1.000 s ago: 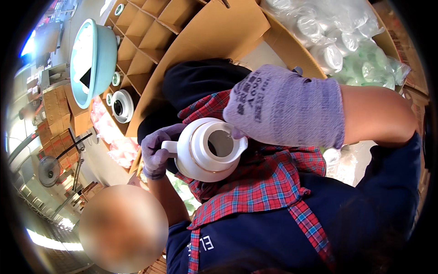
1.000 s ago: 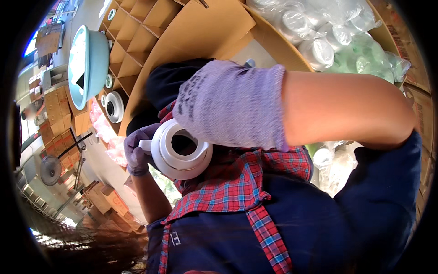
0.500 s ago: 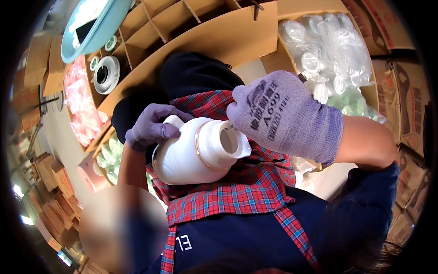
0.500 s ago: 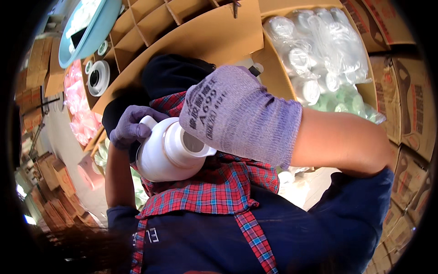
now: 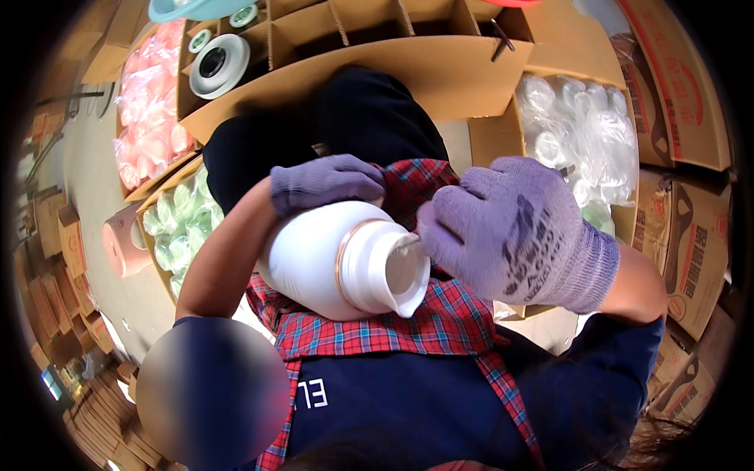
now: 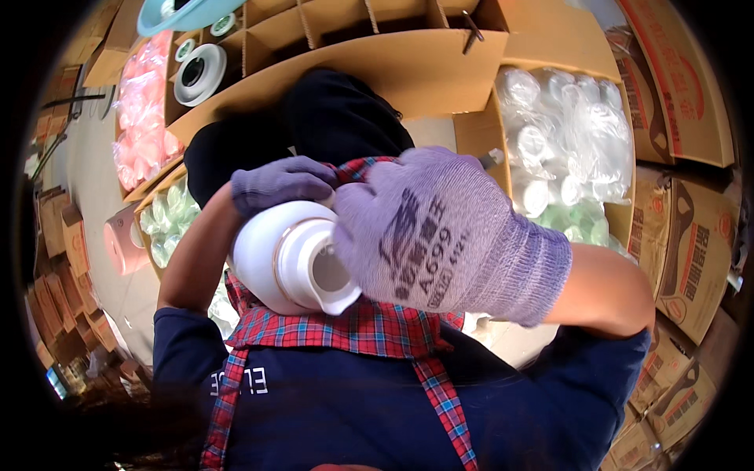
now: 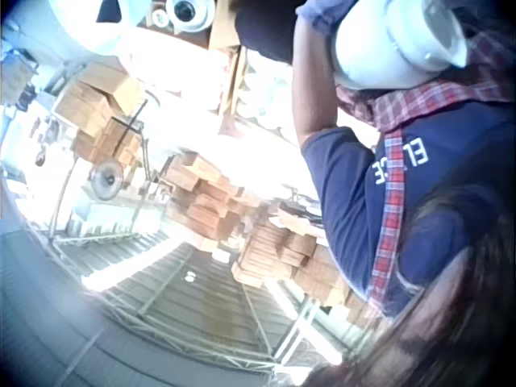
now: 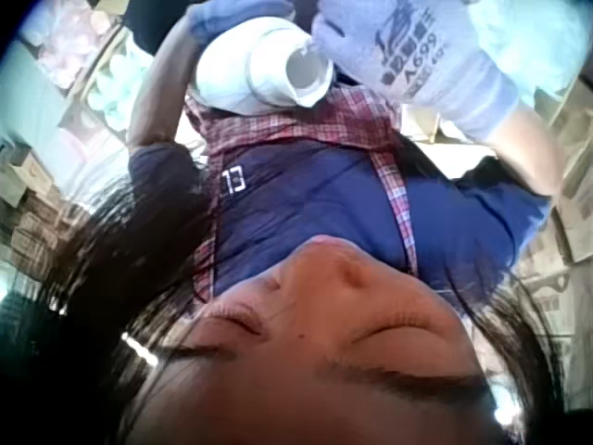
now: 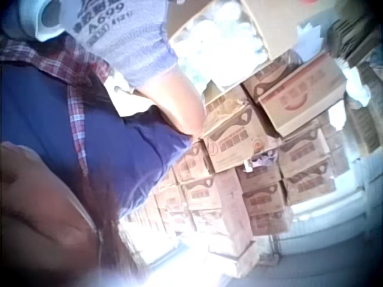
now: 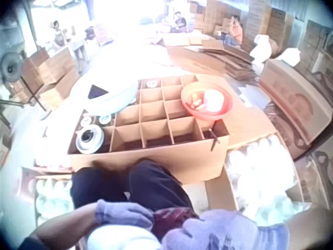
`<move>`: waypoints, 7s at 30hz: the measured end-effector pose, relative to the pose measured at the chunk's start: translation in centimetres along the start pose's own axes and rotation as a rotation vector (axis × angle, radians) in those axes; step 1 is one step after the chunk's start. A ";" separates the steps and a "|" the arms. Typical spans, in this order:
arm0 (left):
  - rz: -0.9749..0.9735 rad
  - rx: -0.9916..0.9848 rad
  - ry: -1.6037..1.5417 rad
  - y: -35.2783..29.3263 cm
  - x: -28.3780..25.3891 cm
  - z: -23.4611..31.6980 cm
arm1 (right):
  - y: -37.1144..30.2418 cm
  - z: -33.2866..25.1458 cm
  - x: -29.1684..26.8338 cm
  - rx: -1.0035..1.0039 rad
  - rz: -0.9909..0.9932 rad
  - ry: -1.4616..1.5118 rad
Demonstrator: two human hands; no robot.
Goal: The person assembles plastic kettles by inserting metal strainers and screwing on lids. They handle white and light green kettles, placing the finished units into a cardboard box with dividers. The person wears purple gloves and works in a warehouse environment.
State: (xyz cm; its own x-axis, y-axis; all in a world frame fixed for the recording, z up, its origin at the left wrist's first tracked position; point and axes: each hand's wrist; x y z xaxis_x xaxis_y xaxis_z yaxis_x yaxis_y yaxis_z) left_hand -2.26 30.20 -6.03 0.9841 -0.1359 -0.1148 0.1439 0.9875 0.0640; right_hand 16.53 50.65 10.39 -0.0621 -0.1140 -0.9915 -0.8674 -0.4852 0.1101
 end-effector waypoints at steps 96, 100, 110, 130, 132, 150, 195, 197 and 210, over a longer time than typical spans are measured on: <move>0.912 0.218 0.776 -5.0 8.2 7.7 | -2.3 -1.4 1.1 0.458 -0.386 0.094; 0.983 0.167 0.722 -4.8 7.6 8.1 | -0.7 -0.4 0.2 0.337 -0.274 -0.194; 1.092 -0.032 0.337 -5.0 4.0 10.0 | -1.4 1.4 -0.9 0.403 -0.129 0.048; 0.960 -0.059 0.395 -3.5 1.8 10.2 | 1.5 4.6 1.4 0.207 -0.160 -0.171; 0.926 -0.079 0.392 -3.3 1.4 10.3 | 2.0 4.8 1.3 0.186 -0.127 -0.245; 0.783 -0.277 0.052 -2.1 -1.9 10.3 | 3.6 6.1 0.3 0.079 0.052 -0.145; 0.529 -0.576 -0.208 -0.5 1.0 7.5 | -0.7 3.1 2.5 0.145 -0.332 -0.062; 0.532 -0.579 -0.207 -0.5 1.0 7.4 | -0.6 3.2 2.4 0.140 -0.353 -0.067; 0.485 -0.703 -0.584 -0.8 -0.3 5.1 | -0.7 3.5 2.9 0.139 0.045 -0.032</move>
State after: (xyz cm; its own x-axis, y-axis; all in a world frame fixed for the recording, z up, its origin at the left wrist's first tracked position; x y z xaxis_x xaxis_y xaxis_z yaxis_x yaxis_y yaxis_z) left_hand -2.11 29.00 -0.99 0.8443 0.4567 0.2803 -0.1902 0.7445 -0.6400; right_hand 15.24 53.67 7.20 -0.1159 -0.1045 -0.9878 -0.9232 -0.3555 0.1459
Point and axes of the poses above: each hand's wrist, its own y-axis towards the middle knuckle, its own x-axis out of the palm, z = x × y, and after that the axes turned 12 degrees about -y, right-handed
